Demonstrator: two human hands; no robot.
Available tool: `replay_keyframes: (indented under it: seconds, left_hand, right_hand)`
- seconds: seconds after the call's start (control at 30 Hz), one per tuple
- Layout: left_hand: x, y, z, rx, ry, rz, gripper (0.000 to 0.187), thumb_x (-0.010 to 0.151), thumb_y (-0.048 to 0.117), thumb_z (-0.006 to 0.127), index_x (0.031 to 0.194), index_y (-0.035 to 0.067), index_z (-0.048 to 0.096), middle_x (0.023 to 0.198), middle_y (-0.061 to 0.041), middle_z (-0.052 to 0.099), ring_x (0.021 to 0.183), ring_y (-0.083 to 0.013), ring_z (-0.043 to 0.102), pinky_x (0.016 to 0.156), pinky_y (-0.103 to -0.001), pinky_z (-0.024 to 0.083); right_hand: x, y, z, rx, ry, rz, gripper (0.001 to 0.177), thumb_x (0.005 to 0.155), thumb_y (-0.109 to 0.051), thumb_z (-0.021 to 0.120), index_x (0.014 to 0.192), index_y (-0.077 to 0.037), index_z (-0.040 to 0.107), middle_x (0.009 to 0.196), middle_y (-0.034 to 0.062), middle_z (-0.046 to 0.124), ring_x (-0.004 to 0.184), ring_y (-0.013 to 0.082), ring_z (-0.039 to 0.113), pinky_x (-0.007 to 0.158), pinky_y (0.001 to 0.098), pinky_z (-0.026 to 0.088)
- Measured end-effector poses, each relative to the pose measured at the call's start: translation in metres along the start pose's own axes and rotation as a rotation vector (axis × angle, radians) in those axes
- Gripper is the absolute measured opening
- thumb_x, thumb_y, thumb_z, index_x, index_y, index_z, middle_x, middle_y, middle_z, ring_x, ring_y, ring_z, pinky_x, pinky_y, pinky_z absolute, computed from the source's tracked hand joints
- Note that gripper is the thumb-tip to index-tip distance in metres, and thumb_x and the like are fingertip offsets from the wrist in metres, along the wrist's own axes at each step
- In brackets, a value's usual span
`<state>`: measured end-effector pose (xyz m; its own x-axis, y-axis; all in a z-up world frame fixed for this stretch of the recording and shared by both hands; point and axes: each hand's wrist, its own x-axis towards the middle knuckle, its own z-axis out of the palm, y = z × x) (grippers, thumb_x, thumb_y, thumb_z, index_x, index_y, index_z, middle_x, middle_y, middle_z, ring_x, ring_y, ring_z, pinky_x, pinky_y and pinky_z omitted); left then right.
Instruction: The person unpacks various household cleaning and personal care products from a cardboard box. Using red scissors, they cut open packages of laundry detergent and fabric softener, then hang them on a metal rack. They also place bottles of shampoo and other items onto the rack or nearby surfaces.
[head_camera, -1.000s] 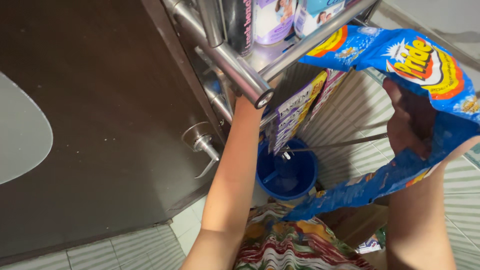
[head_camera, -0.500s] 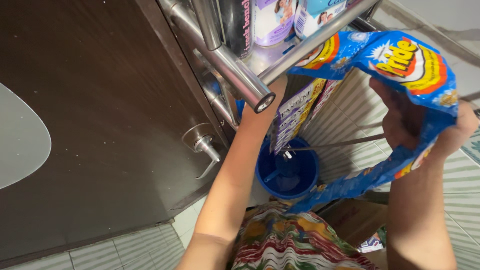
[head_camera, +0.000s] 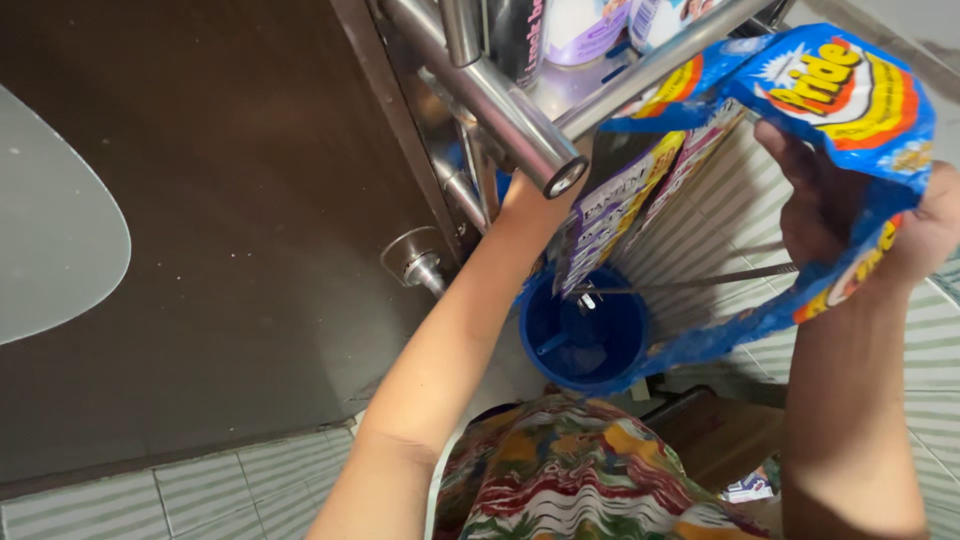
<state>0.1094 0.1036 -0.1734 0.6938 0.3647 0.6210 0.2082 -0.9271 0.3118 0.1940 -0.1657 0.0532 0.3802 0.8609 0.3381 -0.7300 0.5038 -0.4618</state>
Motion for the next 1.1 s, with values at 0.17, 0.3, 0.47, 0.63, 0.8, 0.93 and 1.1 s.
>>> replay_keyframes:
  seconds: [0.17, 0.3, 0.47, 0.63, 0.8, 0.93, 1.1]
  left_hand:
    - [0.006, -0.004, -0.008, -0.106, -0.044, -0.053, 0.027, 0.102, 0.025, 0.054, 0.123, 0.011, 0.064, 0.118, -0.016, 0.07, 0.114, -0.036, 0.067, 0.096, -0.048, 0.055]
    - [0.016, -0.006, -0.009, -0.147, -0.023, -0.129, 0.027, 0.102, 0.025, 0.054, 0.122, 0.01, 0.064, 0.117, -0.017, 0.07, 0.113, -0.0369, 0.067, 0.096, -0.048, 0.055]
    - [0.032, -0.005, -0.015, -0.263, 0.018, -0.222, 0.027, 0.101, 0.025, 0.054, 0.121, 0.009, 0.064, 0.115, -0.018, 0.069, 0.111, -0.0381, 0.066, 0.095, -0.048, 0.054]
    - [0.061, 0.002, -0.027, -0.394, 0.057, -0.231, 0.027, 0.101, 0.025, 0.054, 0.119, 0.007, 0.065, 0.113, -0.019, 0.069, 0.11, -0.0393, 0.066, 0.094, -0.049, 0.054]
    - [0.094, 0.021, -0.04, -0.494, 0.064, -0.214, 0.027, 0.1, 0.024, 0.055, 0.118, 0.006, 0.065, 0.111, -0.021, 0.069, 0.109, -0.0404, 0.066, 0.093, -0.049, 0.054]
    - [0.106, 0.035, -0.048, -0.531, 0.056, -0.211, 0.027, 0.1, 0.024, 0.055, 0.117, 0.005, 0.066, 0.11, -0.021, 0.069, 0.107, -0.0414, 0.066, 0.092, -0.05, 0.053]
    - [0.111, 0.046, -0.05, -0.562, 0.051, -0.207, 0.028, 0.099, 0.024, 0.055, 0.115, 0.004, 0.066, 0.108, -0.023, 0.069, 0.106, -0.0425, 0.065, 0.091, -0.05, 0.053]
  right_hand:
    - [0.006, 0.004, 0.005, 0.088, -0.031, 0.061, 0.068, 0.087, -0.008, 0.038, 0.149, 0.019, 0.039, 0.142, 0.043, 0.052, 0.136, 0.0572, 0.052, 0.051, 0.0439, 0.059]
    - [0.009, 0.001, -0.01, -0.456, 0.055, -0.128, 0.063, 0.095, -0.016, 0.053, 0.152, 0.01, 0.042, 0.153, 0.0235, 0.051, 0.143, 0.0396, 0.046, 0.122, 0.0508, 0.039]
    - [0.021, -0.007, -0.016, -0.516, 0.052, -0.059, 0.067, 0.091, -0.014, 0.055, 0.153, 0.012, 0.047, 0.149, 0.0226, 0.056, 0.141, 0.0398, 0.049, 0.128, 0.0517, 0.03]
    - [0.04, -0.001, -0.003, -0.481, 0.099, -0.034, 0.068, 0.087, -0.012, 0.062, 0.152, 0.007, 0.049, 0.145, 0.0203, 0.058, 0.141, 0.0378, 0.053, 0.128, 0.0518, 0.032]
    - [0.051, 0.01, 0.003, -0.455, 0.164, -0.057, 0.065, 0.083, -0.006, 0.062, 0.146, 0.007, 0.053, 0.146, 0.0194, 0.059, 0.141, 0.0357, 0.053, 0.124, 0.0552, 0.034]
    - [0.054, 0.017, 0.008, -0.467, 0.187, -0.082, 0.064, 0.079, -0.005, 0.062, 0.141, 0.007, 0.055, 0.144, 0.0195, 0.06, 0.143, 0.0362, 0.055, 0.127, 0.0586, 0.038]
    - [0.053, 0.017, 0.006, -0.461, 0.194, -0.072, 0.062, 0.079, -0.004, 0.061, 0.14, 0.007, 0.055, 0.143, 0.018, 0.062, 0.14, 0.0335, 0.057, 0.125, 0.0588, 0.039]
